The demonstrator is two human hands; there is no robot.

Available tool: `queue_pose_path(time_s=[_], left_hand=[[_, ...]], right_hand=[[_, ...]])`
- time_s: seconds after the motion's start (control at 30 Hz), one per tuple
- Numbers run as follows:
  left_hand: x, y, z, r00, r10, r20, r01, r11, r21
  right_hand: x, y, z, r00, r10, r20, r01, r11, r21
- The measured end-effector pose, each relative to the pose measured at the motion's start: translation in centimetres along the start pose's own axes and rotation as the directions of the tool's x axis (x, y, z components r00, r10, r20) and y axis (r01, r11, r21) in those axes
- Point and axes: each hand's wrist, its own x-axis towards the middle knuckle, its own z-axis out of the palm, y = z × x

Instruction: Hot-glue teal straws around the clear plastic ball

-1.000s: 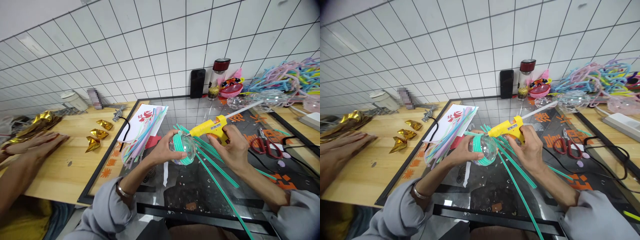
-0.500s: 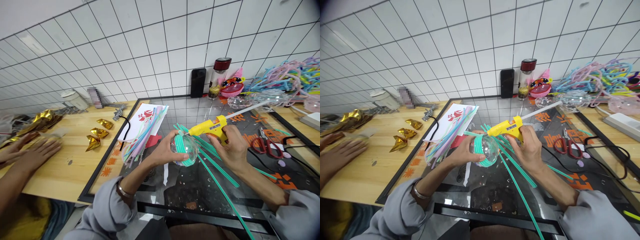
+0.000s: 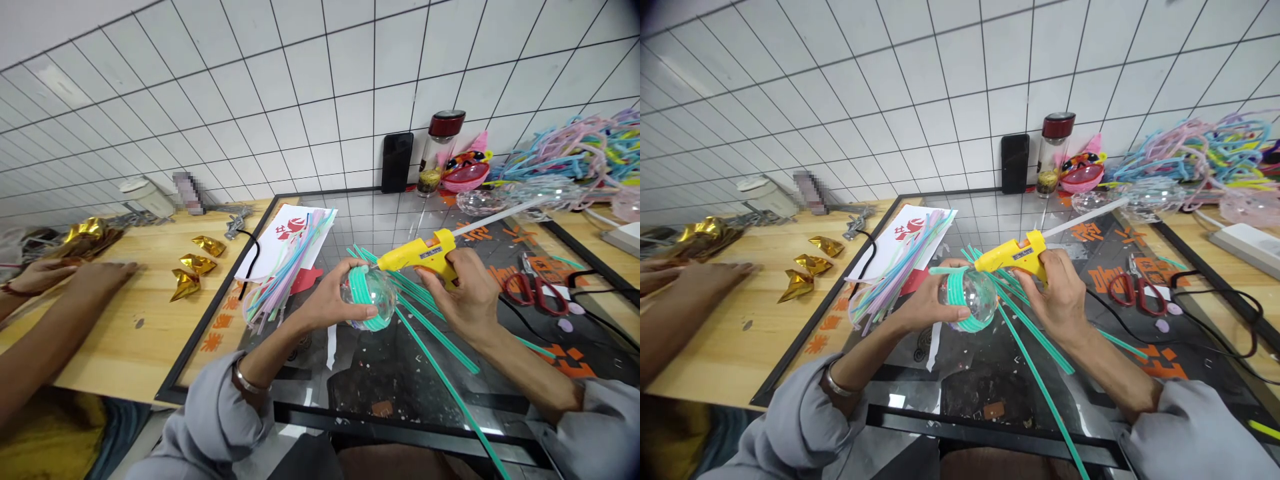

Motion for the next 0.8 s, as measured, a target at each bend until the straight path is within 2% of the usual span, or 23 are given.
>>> queue_pose_path(time_s=[0.6,0.8], left_hand=[[0.01,-0.11,0.01,1.0,0.018,-0.006,-0.018,0.999,0.026],[-0.06,-0.08,0.02,1.0,0.027,0.0,-0.026,0.999,0.023]], right_hand=[[0.42,-0.02,-0.46,1.0,-0.016,0.005,0.016,1.0,0.009],[0.54,-0.05,-0.64,0.997,-0.072,-0.004,0.072,0.997,0.019]])
